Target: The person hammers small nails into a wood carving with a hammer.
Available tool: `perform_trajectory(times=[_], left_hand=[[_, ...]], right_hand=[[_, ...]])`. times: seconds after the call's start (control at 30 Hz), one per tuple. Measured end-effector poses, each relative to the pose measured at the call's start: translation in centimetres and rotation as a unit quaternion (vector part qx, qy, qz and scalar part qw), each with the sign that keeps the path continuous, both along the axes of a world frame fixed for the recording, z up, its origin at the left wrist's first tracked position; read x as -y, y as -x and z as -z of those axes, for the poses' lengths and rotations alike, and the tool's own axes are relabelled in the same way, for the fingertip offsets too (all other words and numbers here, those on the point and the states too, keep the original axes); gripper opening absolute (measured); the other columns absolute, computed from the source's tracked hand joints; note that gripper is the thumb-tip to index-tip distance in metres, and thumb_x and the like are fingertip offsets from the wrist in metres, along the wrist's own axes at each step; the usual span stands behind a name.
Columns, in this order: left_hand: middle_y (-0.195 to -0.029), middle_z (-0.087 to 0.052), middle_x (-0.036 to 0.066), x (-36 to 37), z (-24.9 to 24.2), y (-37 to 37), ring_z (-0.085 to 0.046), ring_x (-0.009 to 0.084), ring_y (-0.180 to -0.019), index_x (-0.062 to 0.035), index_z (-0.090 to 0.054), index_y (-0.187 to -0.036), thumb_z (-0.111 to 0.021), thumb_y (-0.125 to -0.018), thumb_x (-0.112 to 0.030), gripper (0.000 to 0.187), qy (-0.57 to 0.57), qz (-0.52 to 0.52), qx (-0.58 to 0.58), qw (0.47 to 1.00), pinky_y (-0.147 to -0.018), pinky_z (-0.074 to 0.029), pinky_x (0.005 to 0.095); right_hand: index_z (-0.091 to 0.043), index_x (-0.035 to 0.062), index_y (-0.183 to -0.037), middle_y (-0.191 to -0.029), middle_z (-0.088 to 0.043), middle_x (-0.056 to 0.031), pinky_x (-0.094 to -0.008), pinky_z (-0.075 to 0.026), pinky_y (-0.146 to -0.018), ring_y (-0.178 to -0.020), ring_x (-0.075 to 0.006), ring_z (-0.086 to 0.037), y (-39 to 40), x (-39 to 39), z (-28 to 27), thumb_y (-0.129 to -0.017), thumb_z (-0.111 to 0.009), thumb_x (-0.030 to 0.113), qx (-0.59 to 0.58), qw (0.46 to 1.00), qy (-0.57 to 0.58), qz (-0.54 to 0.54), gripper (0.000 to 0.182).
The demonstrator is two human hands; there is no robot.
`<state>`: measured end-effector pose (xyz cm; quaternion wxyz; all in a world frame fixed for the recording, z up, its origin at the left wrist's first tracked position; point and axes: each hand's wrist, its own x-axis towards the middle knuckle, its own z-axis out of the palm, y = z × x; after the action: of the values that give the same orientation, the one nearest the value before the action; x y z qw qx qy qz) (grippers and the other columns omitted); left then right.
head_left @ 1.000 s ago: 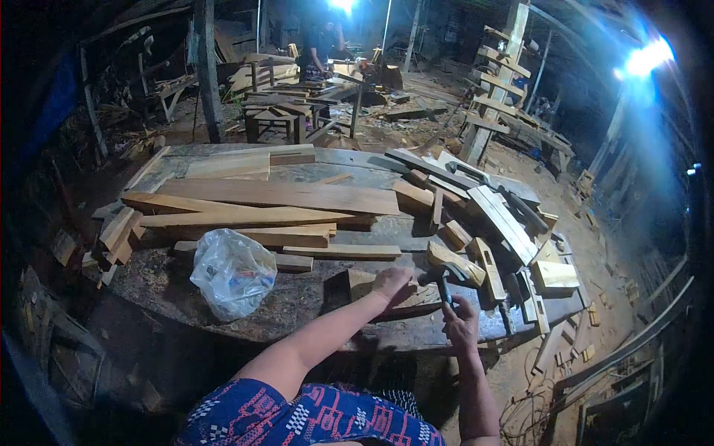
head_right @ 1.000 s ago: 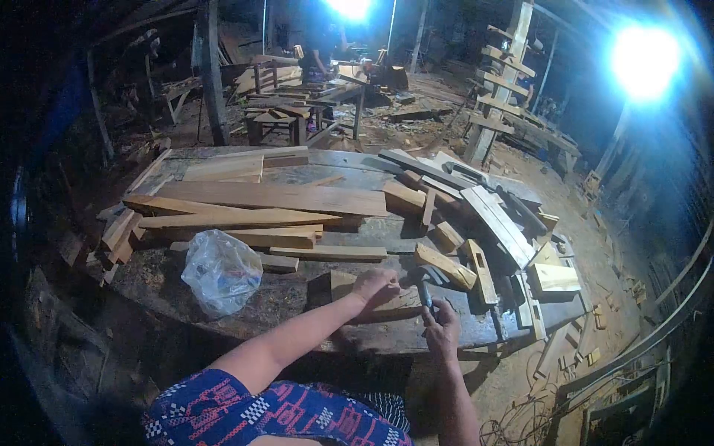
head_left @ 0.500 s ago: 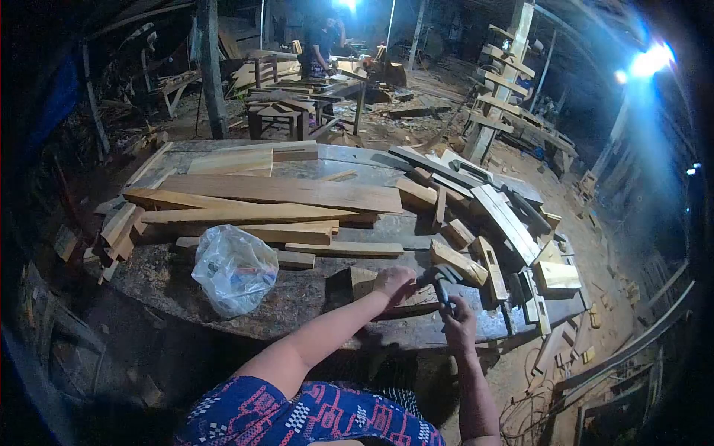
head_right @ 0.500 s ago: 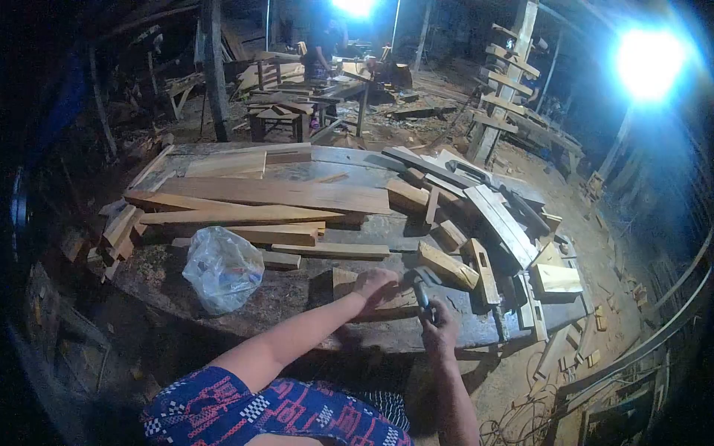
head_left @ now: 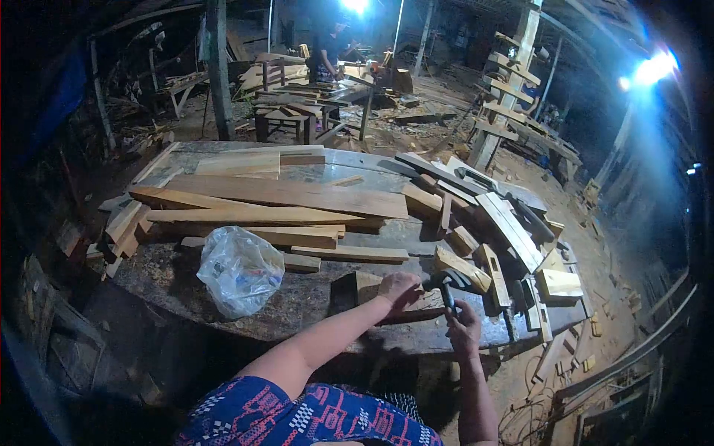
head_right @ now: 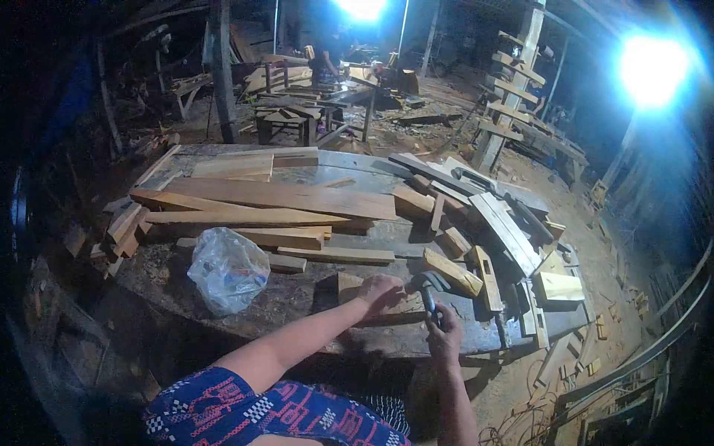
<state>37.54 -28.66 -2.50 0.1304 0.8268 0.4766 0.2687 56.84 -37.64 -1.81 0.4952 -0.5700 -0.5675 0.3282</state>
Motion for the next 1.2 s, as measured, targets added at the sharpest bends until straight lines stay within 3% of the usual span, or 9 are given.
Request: perform_trajectory(times=[0.13,0.2,0.4,0.47,0.73,0.8,0.9,1.0,1.2], left_hand=[[-0.080,-0.064,0.014,0.1,-0.1,-0.5,-0.064,0.0300,-0.077,-0.0115,-0.063,-0.079,-0.056,-0.078,-0.030,0.020,0.029,-0.028,-0.064,0.997,-0.063,-0.050,0.0417],[-0.079,-0.063,0.014,0.7,-0.7,-0.3,-0.063,0.0313,-0.075,-0.0115,-0.062,-0.081,-0.057,-0.078,-0.027,0.017,0.012,-0.014,-0.025,1.000,-0.061,-0.050,0.0416],[-0.075,-0.062,0.014,-1.2,2.5,-0.7,-0.062,0.0329,-0.074,-0.0111,-0.061,-0.077,-0.060,-0.076,-0.023,0.012,-0.026,0.022,-0.020,0.999,-0.063,-0.049,0.0421],[-0.073,-0.063,0.015,-1.7,3.7,-1.2,-0.063,0.0319,-0.075,-0.0069,-0.061,-0.071,-0.055,-0.078,-0.031,0.026,0.042,0.025,0.128,0.991,-0.061,-0.048,0.0422],[-0.080,-0.064,0.016,-0.4,1.2,-0.5,-0.063,0.0332,-0.079,-0.0101,-0.063,-0.077,-0.056,-0.077,-0.031,0.021,-0.021,0.019,0.018,0.999,-0.064,-0.049,0.0427],[-0.082,-0.064,0.016,0.2,0.0,-0.6,-0.063,0.0340,-0.078,-0.0097,-0.062,-0.080,-0.058,-0.074,-0.029,0.021,0.013,-0.008,-0.031,0.999,-0.065,-0.050,0.0436],[-0.082,-0.063,0.017,-4.6,9.2,-1.2,-0.063,0.0346,-0.078,-0.0092,-0.062,-0.080,-0.059,-0.074,-0.027,0.020,0.043,0.024,0.111,0.993,-0.064,-0.050,0.0444],[-0.080,-0.063,0.018,-0.1,1.2,-0.6,-0.062,0.0355,-0.077,-0.0089,-0.062,-0.080,-0.059,-0.073,-0.021,0.014,-0.006,-0.008,0.003,1.000,-0.063,-0.050,0.0446],[-0.079,-0.062,0.018,-0.3,1.2,-0.6,-0.061,0.0366,-0.079,-0.0082,-0.060,-0.077,-0.056,-0.076,-0.026,0.018,-0.032,0.023,0.034,0.999,-0.066,-0.048,0.0448]], right_hand=[[-0.058,0.0071,-0.103,-0.061,-0.046,0.0037,-0.0205,-0.033,-0.040,-0.048,-0.0043,-0.041,1.5,1.2,-3.4,-0.083,-0.063,0.016,-0.088,0.996,0.008,-0.015,0.023],[-0.058,0.0030,-0.098,-0.078,-0.052,0.0008,-0.0254,-0.040,-0.063,-0.071,-0.0104,-0.048,1.5,1.3,-3.6,-0.081,-0.062,0.009,-0.051,0.997,0.056,0.013,0.018],[-0.058,0.0039,-0.099,-0.078,-0.052,0.0016,-0.0245,-0.039,-0.060,-0.069,-0.0078,-0.045,0.7,0.7,-1.8,-0.081,-0.063,0.009,-0.053,0.998,0.031,0.003,0.020],[-0.058,0.0041,-0.099,-0.078,-0.051,0.0018,-0.0230,-0.038,-0.058,-0.068,-0.0067,-0.045,1.0,1.1,-3.1,-0.081,-0.063,0.008,-0.079,0.996,0.044,-0.003,0.019],[-0.058,0.0066,-0.104,-0.063,-0.048,0.0048,-0.0183,-0.033,-0.042,-0.050,-0.0033,-0.043,-0.4,0.0,0.3,-0.082,-0.063,0.010,0.023,1.000,-0.020,0.000,0.023],[-0.057,0.0055,-0.105,-0.064,-0.048,0.0040,-0.0189,-0.034,-0.042,-0.050,-0.0038,-0.043,-0.1,0.5,-1.6,-0.082,-0.062,0.010,-0.085,0.995,0.001,-0.045,0.024],[-0.057,0.0051,-0.105,-0.064,-0.049,0.0034,-0.0192,-0.034,-0.042,-0.049,-0.0039,-0.043,1.2,1.4,-3.6,-0.083,-0.062,0.012,-0.101,0.995,-0.003,-0.009,0.024],[-0.058,0.0060,-0.104,-0.062,-0.047,0.0041,-0.0196,-0.034,-0.042,-0.048,-0.0037,-0.042,-0.2,0.0,0.3,-0.083,-0.063,0.014,0.057,0.996,-0.067,-0.010,0.023],[-0.061,0.0075,-0.101,-0.070,-0.052,0.0034,-0.0200,-0.033,-0.048,-0.055,-0.0036,-0.041,0.1,1.7,-3.6,-0.083,-0.064,0.016,-0.121,0.992,0.039,-0.017,0.020]])
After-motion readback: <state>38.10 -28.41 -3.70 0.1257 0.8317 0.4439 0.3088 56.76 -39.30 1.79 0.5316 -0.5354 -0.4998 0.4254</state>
